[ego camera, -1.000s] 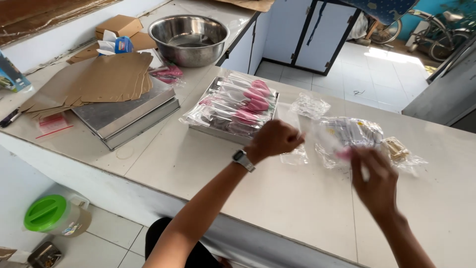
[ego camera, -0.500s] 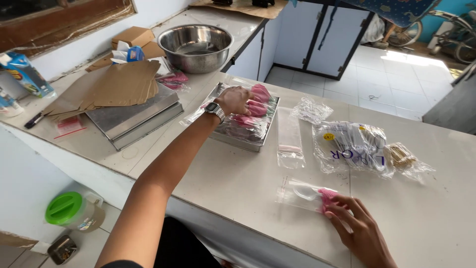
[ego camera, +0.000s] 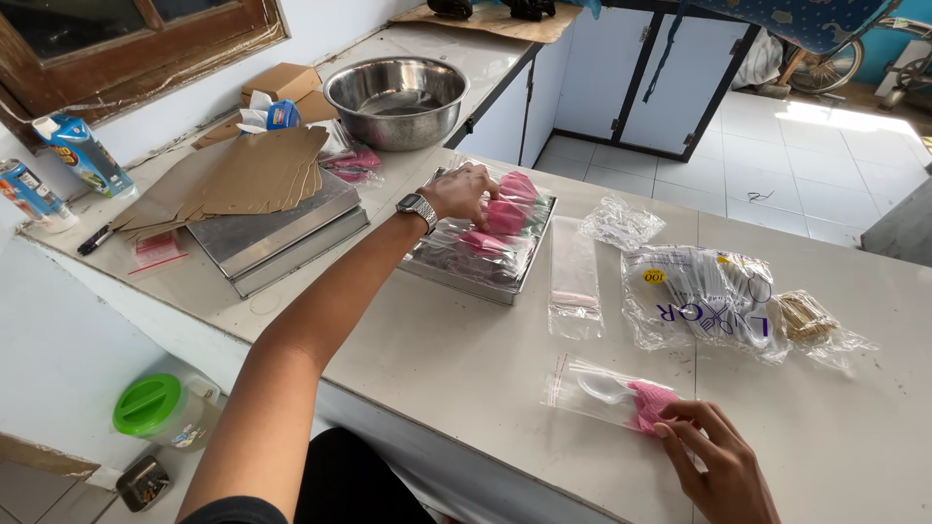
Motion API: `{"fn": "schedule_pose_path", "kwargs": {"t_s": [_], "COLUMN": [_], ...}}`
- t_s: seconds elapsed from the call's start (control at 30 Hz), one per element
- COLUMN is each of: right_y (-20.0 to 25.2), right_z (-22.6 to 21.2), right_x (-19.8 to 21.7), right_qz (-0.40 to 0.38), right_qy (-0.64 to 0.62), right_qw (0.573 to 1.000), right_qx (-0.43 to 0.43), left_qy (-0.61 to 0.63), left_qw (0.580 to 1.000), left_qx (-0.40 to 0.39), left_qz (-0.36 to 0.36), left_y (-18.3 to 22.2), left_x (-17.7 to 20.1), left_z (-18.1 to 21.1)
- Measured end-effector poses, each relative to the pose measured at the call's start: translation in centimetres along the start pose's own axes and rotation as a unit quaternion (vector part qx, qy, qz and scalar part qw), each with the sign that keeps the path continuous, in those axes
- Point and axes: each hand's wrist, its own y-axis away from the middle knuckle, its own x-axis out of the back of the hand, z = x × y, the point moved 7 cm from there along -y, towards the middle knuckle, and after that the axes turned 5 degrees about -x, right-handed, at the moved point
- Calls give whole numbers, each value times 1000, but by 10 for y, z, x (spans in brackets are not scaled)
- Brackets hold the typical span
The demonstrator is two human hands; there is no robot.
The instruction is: Packaging small pink items and plastic spoons into individual plastic bags and organizing them on a tray.
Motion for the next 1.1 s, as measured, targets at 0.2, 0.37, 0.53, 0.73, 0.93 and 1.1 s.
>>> {"fn": "schedule_pose_path", "kwargs": {"t_s": [0.2, 0.37, 0.53, 0.73, 0.93, 1.1], "right_y": [-3, -5, -6, -11, -9, -8], "right_z": [-3, -7, -10, -18, -16, -14], "right_x": [2, 5, 8, 12, 13, 11], "right_qz": [4, 3, 3, 0, -2, -3], "right_qy": [-5, -9, -12, -22, -24, -14], "right_qw": [1000, 1000, 1000, 1000, 1000, 1000], "right_qx": [15, 15, 9, 12, 5, 0], "left_qy": [-22, -9, 70, 195, 231, 35], "left_qw": [1000, 999, 996, 980, 970, 995], "left_qx": [-4, 7, 19, 6, -27, 22], "left_qz": [-12, -37, -50, -35, -75, -94], "left_y": [-13, -2, 4, 13, 18, -4], "left_x": [-1, 9, 26, 77, 118, 108], "left_z": [2, 13, 16, 36, 66, 55]}}
